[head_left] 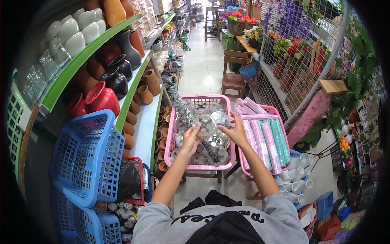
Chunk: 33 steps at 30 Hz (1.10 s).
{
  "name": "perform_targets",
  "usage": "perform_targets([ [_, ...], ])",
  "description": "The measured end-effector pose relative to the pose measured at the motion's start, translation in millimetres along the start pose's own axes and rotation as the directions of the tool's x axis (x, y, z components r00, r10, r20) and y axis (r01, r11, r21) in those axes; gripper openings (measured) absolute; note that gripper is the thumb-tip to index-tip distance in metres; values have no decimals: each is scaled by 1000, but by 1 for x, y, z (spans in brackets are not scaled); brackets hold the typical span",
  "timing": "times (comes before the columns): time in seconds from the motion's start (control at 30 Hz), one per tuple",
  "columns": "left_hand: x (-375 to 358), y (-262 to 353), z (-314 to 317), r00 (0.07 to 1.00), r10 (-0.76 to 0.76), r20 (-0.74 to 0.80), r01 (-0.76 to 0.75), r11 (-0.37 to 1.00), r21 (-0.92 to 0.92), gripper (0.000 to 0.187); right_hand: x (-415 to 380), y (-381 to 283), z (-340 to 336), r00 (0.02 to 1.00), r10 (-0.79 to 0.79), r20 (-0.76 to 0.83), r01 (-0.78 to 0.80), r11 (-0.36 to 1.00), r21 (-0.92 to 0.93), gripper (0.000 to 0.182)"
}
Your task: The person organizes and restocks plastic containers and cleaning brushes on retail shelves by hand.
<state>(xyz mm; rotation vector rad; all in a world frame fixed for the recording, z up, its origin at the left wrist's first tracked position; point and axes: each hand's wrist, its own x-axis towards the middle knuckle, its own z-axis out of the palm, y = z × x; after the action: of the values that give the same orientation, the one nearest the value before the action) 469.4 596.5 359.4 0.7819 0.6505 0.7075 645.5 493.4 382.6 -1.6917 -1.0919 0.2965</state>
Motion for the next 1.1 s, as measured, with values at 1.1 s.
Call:
perform_targets([
  [1.1,-80,53,0,987,159,-4,-158,986,48,39,8,-47,-26,877,-395,272,377,919,119,94],
])
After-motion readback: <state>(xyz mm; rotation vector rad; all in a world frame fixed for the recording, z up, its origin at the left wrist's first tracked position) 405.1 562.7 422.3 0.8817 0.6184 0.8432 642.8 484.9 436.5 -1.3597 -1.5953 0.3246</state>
